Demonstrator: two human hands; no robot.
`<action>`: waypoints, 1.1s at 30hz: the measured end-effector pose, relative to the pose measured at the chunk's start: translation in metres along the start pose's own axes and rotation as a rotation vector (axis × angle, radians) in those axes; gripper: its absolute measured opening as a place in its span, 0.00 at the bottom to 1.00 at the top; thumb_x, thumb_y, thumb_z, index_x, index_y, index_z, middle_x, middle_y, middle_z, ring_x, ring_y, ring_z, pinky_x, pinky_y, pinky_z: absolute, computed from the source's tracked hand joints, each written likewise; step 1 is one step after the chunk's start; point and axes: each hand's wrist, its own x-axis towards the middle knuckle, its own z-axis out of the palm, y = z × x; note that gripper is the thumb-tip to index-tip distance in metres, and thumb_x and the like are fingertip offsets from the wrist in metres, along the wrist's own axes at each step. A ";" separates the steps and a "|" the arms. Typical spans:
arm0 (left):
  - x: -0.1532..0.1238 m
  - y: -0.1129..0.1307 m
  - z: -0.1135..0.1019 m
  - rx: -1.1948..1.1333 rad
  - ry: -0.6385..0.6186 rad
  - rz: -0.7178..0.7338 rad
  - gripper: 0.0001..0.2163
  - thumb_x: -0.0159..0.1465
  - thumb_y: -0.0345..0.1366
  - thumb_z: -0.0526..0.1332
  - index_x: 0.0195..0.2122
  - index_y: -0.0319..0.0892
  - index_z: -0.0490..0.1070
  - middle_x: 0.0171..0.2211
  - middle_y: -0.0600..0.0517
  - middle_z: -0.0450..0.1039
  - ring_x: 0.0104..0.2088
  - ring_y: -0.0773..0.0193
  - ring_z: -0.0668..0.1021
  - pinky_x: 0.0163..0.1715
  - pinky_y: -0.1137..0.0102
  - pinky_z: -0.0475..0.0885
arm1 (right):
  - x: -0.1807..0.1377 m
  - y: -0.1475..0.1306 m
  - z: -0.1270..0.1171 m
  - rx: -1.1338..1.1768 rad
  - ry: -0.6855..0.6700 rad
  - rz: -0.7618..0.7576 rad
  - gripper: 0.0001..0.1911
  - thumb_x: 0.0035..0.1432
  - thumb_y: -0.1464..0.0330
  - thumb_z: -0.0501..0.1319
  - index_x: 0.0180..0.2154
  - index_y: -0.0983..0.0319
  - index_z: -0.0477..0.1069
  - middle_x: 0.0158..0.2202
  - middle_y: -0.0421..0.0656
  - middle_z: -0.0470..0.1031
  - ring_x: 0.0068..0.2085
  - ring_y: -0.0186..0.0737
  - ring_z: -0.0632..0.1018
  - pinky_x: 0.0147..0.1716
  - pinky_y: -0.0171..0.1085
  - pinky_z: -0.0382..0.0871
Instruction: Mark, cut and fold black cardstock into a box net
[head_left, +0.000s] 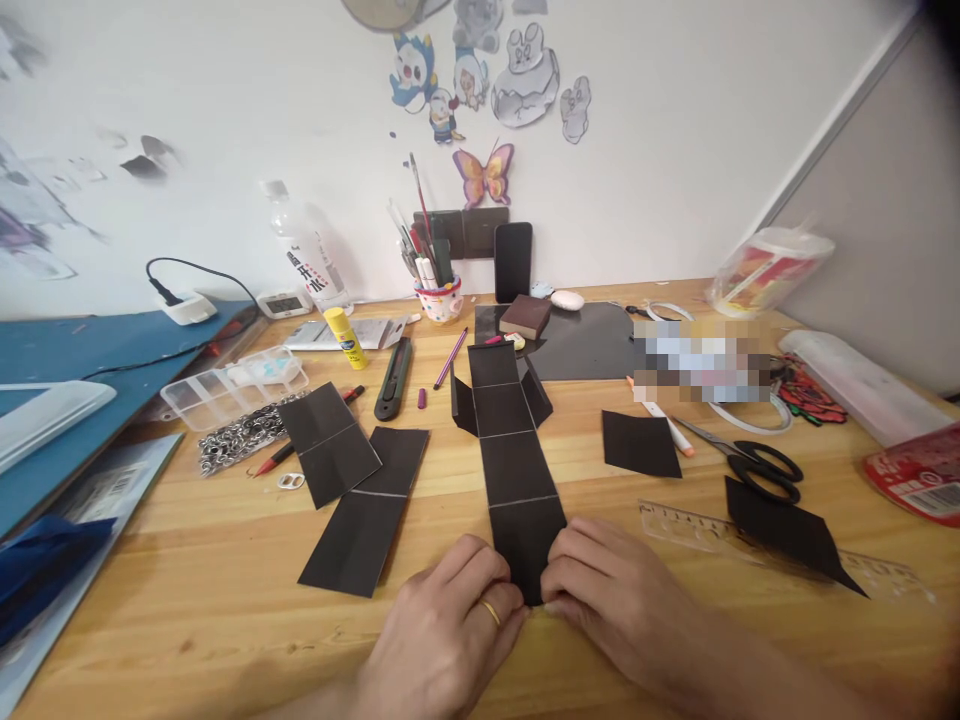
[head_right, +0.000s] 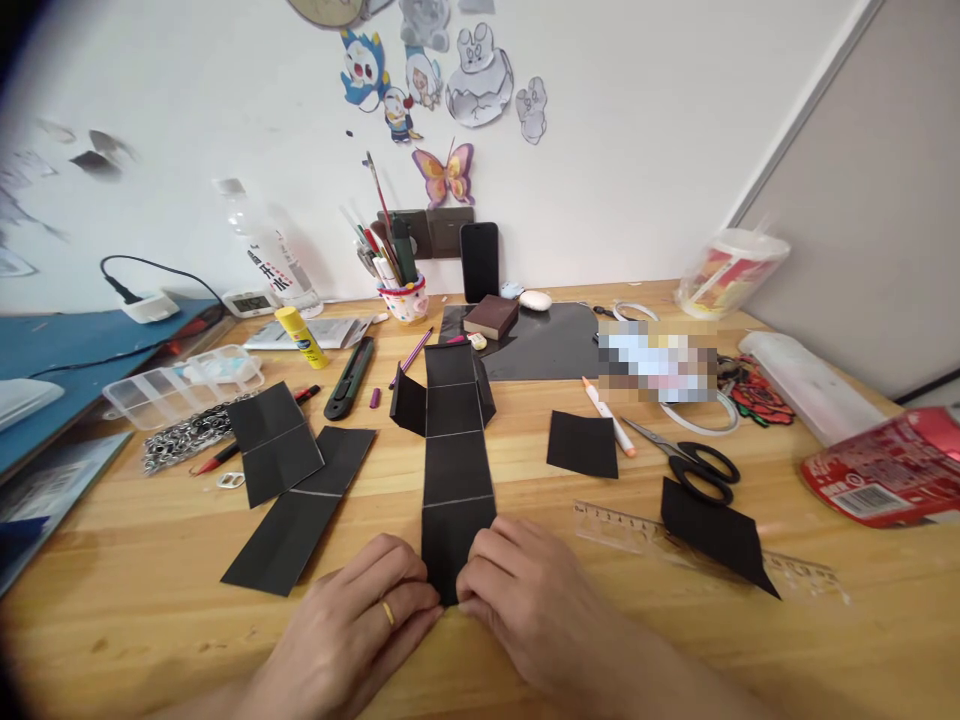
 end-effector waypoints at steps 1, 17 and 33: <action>0.000 0.000 0.000 -0.007 -0.002 -0.016 0.06 0.62 0.28 0.54 0.31 0.39 0.69 0.26 0.50 0.69 0.29 0.62 0.69 0.24 0.70 0.70 | 0.000 -0.001 0.000 0.006 0.000 0.016 0.10 0.61 0.75 0.48 0.30 0.62 0.64 0.29 0.41 0.67 0.32 0.37 0.64 0.33 0.38 0.59; 0.009 0.001 -0.001 -0.207 -0.043 -0.353 0.06 0.57 0.26 0.58 0.24 0.40 0.66 0.26 0.52 0.68 0.32 0.61 0.68 0.29 0.65 0.68 | 0.008 -0.008 0.002 0.104 0.001 0.245 0.05 0.57 0.73 0.54 0.29 0.59 0.63 0.29 0.37 0.67 0.33 0.37 0.66 0.35 0.39 0.56; 0.003 -0.004 -0.012 -0.315 -0.031 -0.405 0.08 0.59 0.25 0.55 0.24 0.42 0.66 0.24 0.52 0.67 0.30 0.63 0.69 0.28 0.68 0.69 | 0.016 -0.011 -0.001 0.183 -0.024 0.342 0.07 0.53 0.75 0.57 0.25 0.61 0.62 0.25 0.36 0.66 0.30 0.34 0.65 0.31 0.37 0.55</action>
